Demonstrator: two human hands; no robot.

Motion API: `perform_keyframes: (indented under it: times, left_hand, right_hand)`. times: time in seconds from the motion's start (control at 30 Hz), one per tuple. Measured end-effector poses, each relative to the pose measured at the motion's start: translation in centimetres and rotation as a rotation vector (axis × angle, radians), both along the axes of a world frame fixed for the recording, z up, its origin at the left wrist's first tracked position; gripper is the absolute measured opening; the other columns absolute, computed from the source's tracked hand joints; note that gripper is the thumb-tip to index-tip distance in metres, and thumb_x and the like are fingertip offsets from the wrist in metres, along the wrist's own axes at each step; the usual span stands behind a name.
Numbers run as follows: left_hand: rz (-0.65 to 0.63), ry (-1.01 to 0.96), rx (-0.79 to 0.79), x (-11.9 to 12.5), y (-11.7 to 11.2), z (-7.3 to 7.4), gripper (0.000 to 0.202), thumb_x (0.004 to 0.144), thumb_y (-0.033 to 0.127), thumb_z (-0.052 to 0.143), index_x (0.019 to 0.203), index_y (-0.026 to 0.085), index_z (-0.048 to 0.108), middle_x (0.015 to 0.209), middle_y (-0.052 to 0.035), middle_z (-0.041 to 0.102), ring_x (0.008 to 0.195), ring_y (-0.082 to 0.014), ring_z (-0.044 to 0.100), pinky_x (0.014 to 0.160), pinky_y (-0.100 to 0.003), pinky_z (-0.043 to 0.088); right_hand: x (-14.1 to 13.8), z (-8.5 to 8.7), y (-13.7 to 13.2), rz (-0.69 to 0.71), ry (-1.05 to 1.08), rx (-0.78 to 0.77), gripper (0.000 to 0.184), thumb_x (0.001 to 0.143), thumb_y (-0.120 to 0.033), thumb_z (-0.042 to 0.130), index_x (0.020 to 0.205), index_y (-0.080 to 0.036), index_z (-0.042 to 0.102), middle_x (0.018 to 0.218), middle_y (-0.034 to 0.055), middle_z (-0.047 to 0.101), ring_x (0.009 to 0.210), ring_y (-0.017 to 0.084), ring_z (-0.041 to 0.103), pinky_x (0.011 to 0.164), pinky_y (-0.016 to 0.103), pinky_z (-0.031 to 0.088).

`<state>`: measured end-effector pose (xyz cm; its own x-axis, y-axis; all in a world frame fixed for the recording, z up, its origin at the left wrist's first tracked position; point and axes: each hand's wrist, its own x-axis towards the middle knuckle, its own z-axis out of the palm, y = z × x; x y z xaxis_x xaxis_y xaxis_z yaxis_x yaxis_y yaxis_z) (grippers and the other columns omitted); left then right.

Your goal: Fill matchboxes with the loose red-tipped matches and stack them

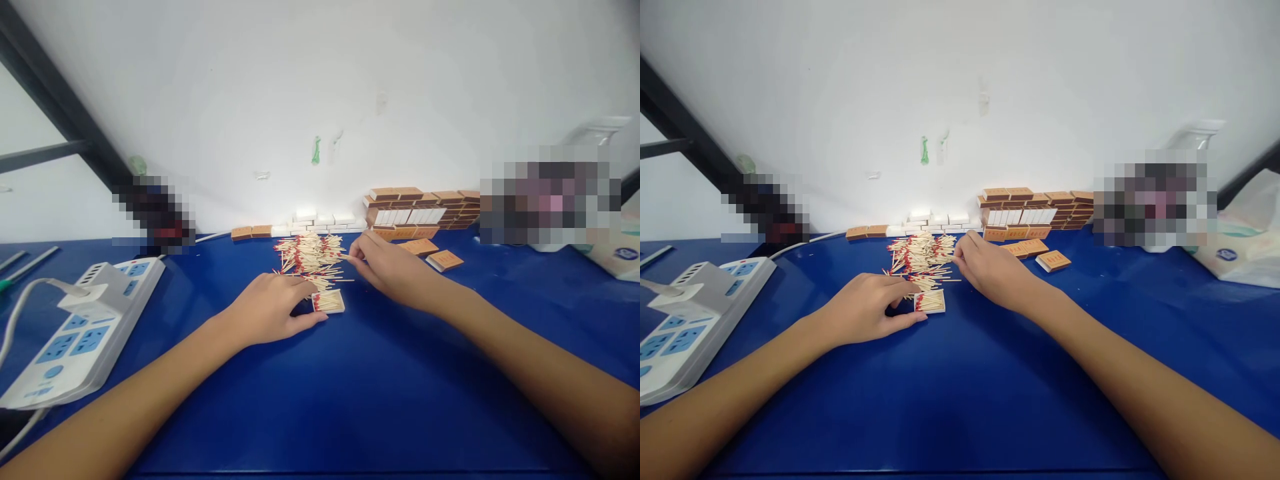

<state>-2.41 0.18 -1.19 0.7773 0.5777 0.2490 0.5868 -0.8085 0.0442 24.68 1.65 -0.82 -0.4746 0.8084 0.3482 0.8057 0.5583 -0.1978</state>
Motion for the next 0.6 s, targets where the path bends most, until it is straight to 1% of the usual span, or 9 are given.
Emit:
perform_keyframes:
  times: [0.07,0.2,0.27,0.37,0.6]
  left_hand:
    - [-0.001,-0.006,-0.003,0.0,0.0,0.0,0.039,0.098,0.055,0.060,0.111,0.019,0.072,0.080,-0.0025,0.074,0.067,-0.0194,0.068,0.058,-0.030,0.043]
    - [0.008,-0.007,-0.019,0.0,0.0,0.2,0.038,0.097,0.053,0.063,0.113,0.020,0.072,0.081,-0.0019,0.074,0.067,-0.0195,0.069,0.059,-0.030,0.043]
    - [0.013,-0.005,-0.018,0.1,-0.1,0.3,0.038,0.097,0.054,0.062,0.112,0.020,0.072,0.080,-0.0022,0.074,0.066,-0.0195,0.068,0.058,-0.030,0.042]
    - [0.017,-0.002,-0.013,0.1,0.0,0.3,0.039,0.097,0.055,0.061,0.109,0.019,0.073,0.078,-0.0026,0.073,0.064,-0.0194,0.066,0.058,-0.030,0.042]
    - [0.011,0.003,-0.020,0.0,0.2,0.2,0.040,0.098,0.054,0.060,0.108,0.018,0.072,0.073,-0.0014,0.069,0.061,-0.0179,0.063,0.057,-0.030,0.039]
  right_hand:
    - [-0.2,0.4,-0.3,0.022,0.069,-0.036,0.020,0.106,-0.037,0.040,0.097,-0.021,0.050,0.102,0.0105,0.061,0.081,0.021,0.058,0.072,0.035,0.044]
    - [-0.4,1.0,-1.5,0.127,0.128,-0.231,0.022,0.107,-0.040,0.042,0.097,-0.022,0.051,0.098,0.0071,0.062,0.080,0.019,0.056,0.071,0.032,0.042]
    - [-0.6,1.2,-2.0,0.150,0.139,-0.295,0.025,0.108,-0.042,0.040,0.098,-0.022,0.051,0.096,0.0058,0.062,0.079,0.018,0.055,0.071,0.032,0.041]
    - [-0.9,1.5,-2.5,0.163,0.151,-0.330,0.028,0.108,-0.045,0.039,0.098,-0.022,0.051,0.096,0.0052,0.062,0.077,0.017,0.055,0.071,0.032,0.041]
    - [-0.9,1.6,-2.6,0.205,0.088,-0.434,0.026,0.107,-0.042,0.041,0.096,-0.021,0.053,0.099,0.0057,0.063,0.080,0.018,0.056,0.072,0.033,0.041]
